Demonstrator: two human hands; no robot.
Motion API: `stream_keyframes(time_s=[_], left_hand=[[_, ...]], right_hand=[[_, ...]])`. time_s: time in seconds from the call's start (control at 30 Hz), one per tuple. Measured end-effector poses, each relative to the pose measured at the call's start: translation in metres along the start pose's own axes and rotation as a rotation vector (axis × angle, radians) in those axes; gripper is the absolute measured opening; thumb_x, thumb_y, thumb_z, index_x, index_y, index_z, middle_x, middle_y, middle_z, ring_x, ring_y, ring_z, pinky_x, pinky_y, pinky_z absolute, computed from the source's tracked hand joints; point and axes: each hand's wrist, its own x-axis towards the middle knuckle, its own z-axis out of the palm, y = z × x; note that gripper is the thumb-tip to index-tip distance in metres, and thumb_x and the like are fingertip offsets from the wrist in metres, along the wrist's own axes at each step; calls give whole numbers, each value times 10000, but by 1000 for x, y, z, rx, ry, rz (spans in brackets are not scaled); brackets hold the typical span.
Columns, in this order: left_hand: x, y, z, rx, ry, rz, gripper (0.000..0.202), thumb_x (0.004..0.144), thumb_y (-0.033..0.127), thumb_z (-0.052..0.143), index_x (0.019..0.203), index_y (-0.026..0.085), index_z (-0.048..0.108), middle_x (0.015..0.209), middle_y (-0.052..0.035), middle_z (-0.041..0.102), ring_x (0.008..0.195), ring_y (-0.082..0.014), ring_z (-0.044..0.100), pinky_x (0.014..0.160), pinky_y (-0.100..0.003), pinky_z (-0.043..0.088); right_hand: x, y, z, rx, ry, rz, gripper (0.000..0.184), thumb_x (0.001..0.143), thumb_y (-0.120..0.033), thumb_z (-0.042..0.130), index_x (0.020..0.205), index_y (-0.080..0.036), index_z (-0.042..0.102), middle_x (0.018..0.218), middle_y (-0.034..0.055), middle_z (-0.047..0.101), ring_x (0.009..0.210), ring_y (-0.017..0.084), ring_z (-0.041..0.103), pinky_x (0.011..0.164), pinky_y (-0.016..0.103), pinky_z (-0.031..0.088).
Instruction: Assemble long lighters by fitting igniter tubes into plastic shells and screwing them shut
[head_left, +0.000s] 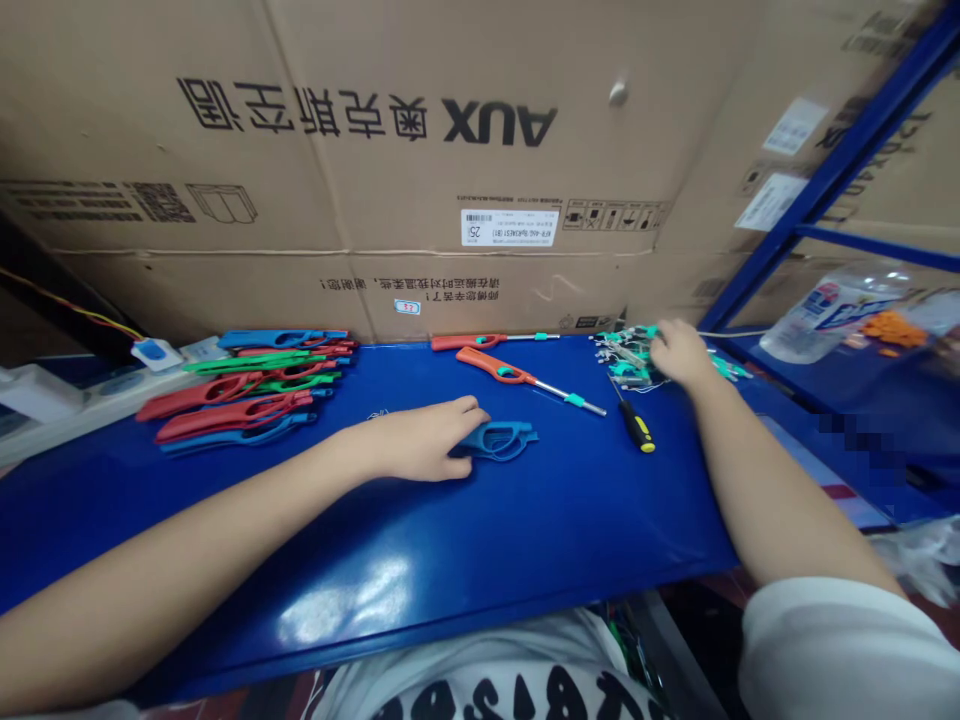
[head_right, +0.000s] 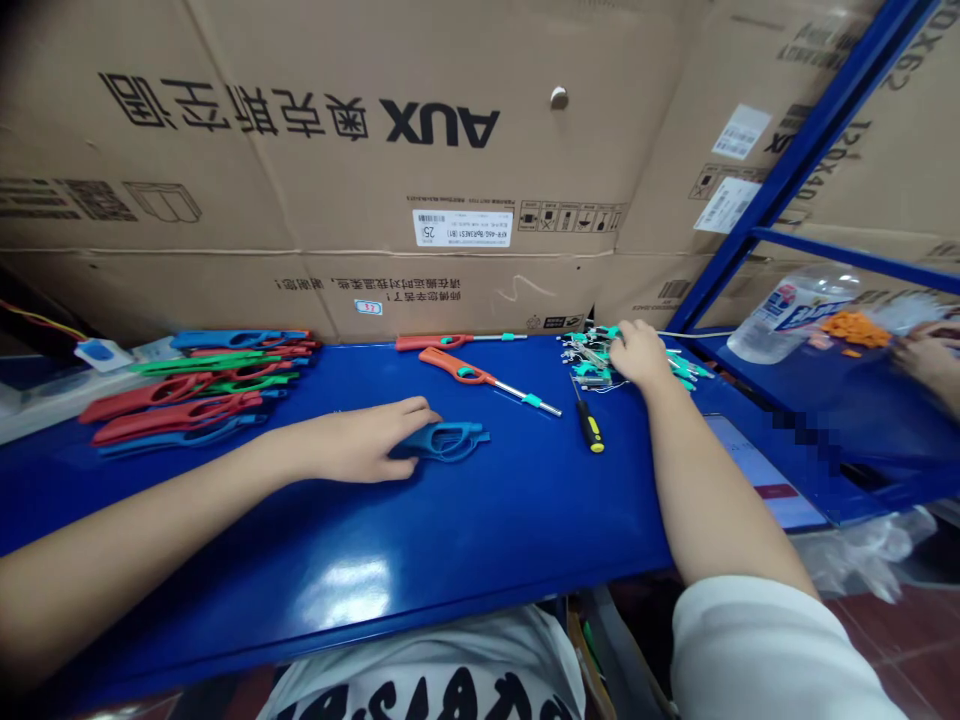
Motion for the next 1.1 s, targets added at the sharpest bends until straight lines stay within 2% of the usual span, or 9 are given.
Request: stream_keyframes(time_s=[0.17, 0.3, 0.4, 0.5, 0.6, 0.77, 0.87, 1.0, 1.1], left_hand=[[-12, 1, -5, 119, 11, -26, 354, 740, 119, 629, 1090, 170, 639, 992, -86, 629, 1013, -290, 579, 873, -361, 469], [-36, -9, -17, 91, 7, -99, 304, 750, 119, 607, 1042, 188, 656, 1021, -68, 629, 910, -236, 623, 830, -314, 477], [-60, -32, -43, 78, 45, -202, 259, 758, 163, 623, 1009, 196, 676, 1029, -48, 648, 886, -210, 645, 809, -276, 474], [-85, -69, -74, 172, 184, -450, 356, 792, 268, 668, 1141, 196, 664, 1097, -35, 686, 984, -227, 643, 867, -278, 461], [-107, -107, -96, 212, 255, -658, 409, 847, 343, 634, 1202, 140, 632, 1103, -47, 697, 970, -218, 627, 869, -290, 459], [-132, -153, -103, 222, 281, -782, 515, 854, 605, 556, 1069, 149, 657, 906, 3, 707, 831, -168, 594, 805, -259, 471], [-136, -165, -99, 213, 299, -744, 658, 872, 696, 434, 1082, 108, 639, 973, -10, 699, 892, -157, 590, 868, -246, 462], [-130, -163, -101, 233, 332, -676, 718, 900, 651, 394, 1210, 32, 585, 1169, -87, 639, 1080, -210, 562, 1019, -308, 421], [-113, -143, -100, 271, 385, -614, 633, 928, 525, 426, 1316, 36, 530, 1310, -128, 559, 1236, -252, 489, 1135, -389, 336]], right_hand=[[-3, -2, 4, -18, 68, 72, 45, 840, -162, 504, 828, -188, 538, 915, 166, 549, 1012, 311, 451, 792, 399, 323], [2, -35, 3, -72, 0, 34, 271, 824, -168, 542, 1090, -154, 593, 1238, 240, 549, 1201, 383, 434, 921, 456, 359], [-4, -84, 11, -37, -112, -126, 295, 877, -250, 548, 1160, -187, 601, 1249, 176, 589, 1202, 351, 490, 988, 465, 384], [-22, -137, 27, -34, -355, -323, 373, 940, -390, 536, 1224, -154, 587, 1232, 196, 594, 1167, 365, 529, 969, 497, 421], [-41, -171, 40, -62, -483, -384, 258, 937, -216, 497, 1145, -117, 612, 1155, 223, 595, 1089, 363, 561, 889, 483, 452], [-48, -175, 33, 54, -609, -456, 217, 894, -84, 482, 1054, -165, 604, 1077, 152, 625, 930, 249, 605, 799, 362, 489], [-47, -172, 18, 142, -708, -515, 205, 895, -101, 504, 1048, -198, 600, 1092, 100, 634, 937, 211, 602, 813, 323, 493], [-53, -177, 6, 124, -755, -558, 295, 812, -122, 586, 1099, -189, 590, 1117, 113, 595, 1016, 269, 556, 875, 388, 463], [-60, -184, 5, 124, -754, -619, 368, 806, -297, 696, 1131, -185, 563, 1103, 115, 577, 1003, 287, 535, 883, 418, 450]])
